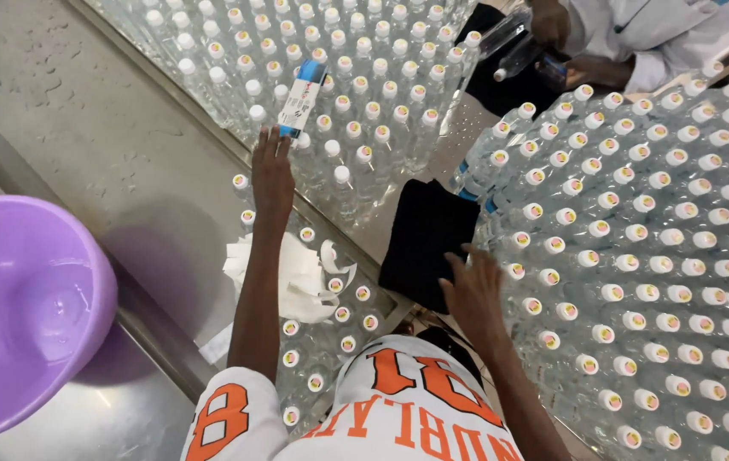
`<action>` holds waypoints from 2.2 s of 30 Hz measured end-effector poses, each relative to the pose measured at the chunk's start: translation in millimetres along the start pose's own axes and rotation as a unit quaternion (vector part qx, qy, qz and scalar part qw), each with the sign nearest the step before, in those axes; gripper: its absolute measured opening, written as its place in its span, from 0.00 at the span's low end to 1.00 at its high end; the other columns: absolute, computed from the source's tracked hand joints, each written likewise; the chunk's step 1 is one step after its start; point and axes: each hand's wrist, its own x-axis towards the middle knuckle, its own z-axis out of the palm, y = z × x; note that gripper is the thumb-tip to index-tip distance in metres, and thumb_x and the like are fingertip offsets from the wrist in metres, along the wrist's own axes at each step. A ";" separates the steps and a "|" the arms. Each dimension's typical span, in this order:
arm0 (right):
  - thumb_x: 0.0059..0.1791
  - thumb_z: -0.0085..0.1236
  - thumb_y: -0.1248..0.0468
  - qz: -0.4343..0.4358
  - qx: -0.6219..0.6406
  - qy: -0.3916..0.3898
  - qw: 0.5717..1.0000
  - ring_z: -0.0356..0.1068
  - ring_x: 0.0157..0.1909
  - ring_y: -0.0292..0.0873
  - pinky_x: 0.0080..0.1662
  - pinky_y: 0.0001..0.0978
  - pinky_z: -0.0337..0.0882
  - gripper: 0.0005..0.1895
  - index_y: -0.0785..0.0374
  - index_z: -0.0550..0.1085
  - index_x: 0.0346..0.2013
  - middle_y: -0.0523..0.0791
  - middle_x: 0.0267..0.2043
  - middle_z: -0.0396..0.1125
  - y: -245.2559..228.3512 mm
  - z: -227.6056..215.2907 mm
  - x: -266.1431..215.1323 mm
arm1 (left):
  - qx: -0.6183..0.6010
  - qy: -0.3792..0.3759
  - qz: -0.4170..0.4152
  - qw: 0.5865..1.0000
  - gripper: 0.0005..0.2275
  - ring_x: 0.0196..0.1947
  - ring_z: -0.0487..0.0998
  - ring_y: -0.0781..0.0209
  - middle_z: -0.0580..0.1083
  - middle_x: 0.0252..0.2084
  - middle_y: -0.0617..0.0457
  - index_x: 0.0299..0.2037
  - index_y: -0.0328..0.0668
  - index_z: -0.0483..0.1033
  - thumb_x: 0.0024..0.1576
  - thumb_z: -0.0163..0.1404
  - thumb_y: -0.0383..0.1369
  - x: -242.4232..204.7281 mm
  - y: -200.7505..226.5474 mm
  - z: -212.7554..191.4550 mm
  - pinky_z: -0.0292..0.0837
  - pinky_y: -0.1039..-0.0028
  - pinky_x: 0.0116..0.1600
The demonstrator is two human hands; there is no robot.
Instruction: The person repeatedly picks up clear plastic water bottles from a large stack, applies a white paper label around the middle of each bottle, and places the labeled bottle onto a black cloth on the counter. The person handles the bottles and labels by hand.
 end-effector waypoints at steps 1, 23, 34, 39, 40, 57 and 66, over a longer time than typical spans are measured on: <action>0.49 0.70 0.58 -0.019 0.077 -0.032 0.996 0.61 0.69 0.60 0.61 0.55 0.69 0.27 0.50 0.76 0.63 0.52 0.66 0.63 -8.1 8.8 7.3 | 0.021 -0.001 0.006 1.000 0.20 0.74 0.69 0.43 0.73 0.70 0.44 0.62 0.38 0.81 0.58 0.60 0.19 -0.1 -3.1 2.5 0.66 0.58 0.76; 0.46 0.73 0.65 0.108 0.533 0.112 0.831 0.68 0.65 0.56 0.67 0.55 0.65 0.36 0.60 0.65 0.65 0.54 0.58 0.67 -16.6 177.9 272.5 | -0.145 0.072 -0.070 0.984 0.05 0.49 0.87 0.54 0.86 0.46 0.52 0.49 0.50 0.88 0.65 0.63 0.34 3.9 2.3 -25.6 0.80 0.64 0.57; 0.60 0.65 0.50 0.145 0.483 0.096 0.858 0.47 0.78 0.73 0.74 0.69 0.57 0.49 0.73 0.45 0.78 0.66 0.76 0.43 -46.6 70.7 130.4 | -0.579 0.150 -0.350 0.721 0.07 0.41 0.81 0.63 0.78 0.40 0.48 0.49 0.35 0.80 0.64 0.60 0.28 -0.2 66.9 -127.4 0.90 0.68 0.48; 0.55 0.59 0.35 0.210 0.381 -0.131 0.891 0.69 0.65 0.71 0.64 0.73 0.71 0.56 0.72 0.49 0.81 0.67 0.79 0.49 -15.1 78.5 75.1 | -0.656 0.086 -0.385 0.643 0.10 0.45 0.81 0.62 0.78 0.44 0.46 0.52 0.37 0.77 0.62 0.61 0.25 -38.6 121.2 -136.6 0.89 0.62 0.55; 0.52 0.58 0.34 0.213 0.294 -0.173 0.916 0.72 0.62 0.72 0.61 0.73 0.73 0.56 0.70 0.53 0.81 0.65 0.79 0.52 -3.8 97.2 68.5 | -0.665 0.067 -0.391 0.632 0.11 0.46 0.81 0.61 0.78 0.45 0.47 0.52 0.37 0.76 0.62 0.61 0.25 -48.5 131.5 -135.6 0.88 0.62 0.55; 0.56 0.56 0.31 0.184 0.378 -0.250 0.872 0.61 0.75 0.68 0.63 0.68 0.73 0.57 0.64 0.45 0.84 0.67 0.77 0.51 -21.2 139.4 42.1 | -0.700 -0.029 -0.387 0.600 0.09 0.47 0.79 0.59 0.76 0.46 0.42 0.51 0.33 0.73 0.63 0.57 0.22 -88.7 184.2 -153.2 0.86 0.60 0.57; 0.57 0.50 0.37 0.188 0.302 -0.207 0.911 0.73 0.62 0.62 0.59 0.59 0.76 0.47 0.58 0.53 0.83 0.57 0.64 0.66 -6.3 140.6 47.9 | -0.707 -0.043 -0.404 0.579 0.07 0.44 0.79 0.59 0.74 0.43 0.45 0.49 0.34 0.73 0.64 0.55 0.22 -103.9 190.1 -144.2 0.84 0.59 0.58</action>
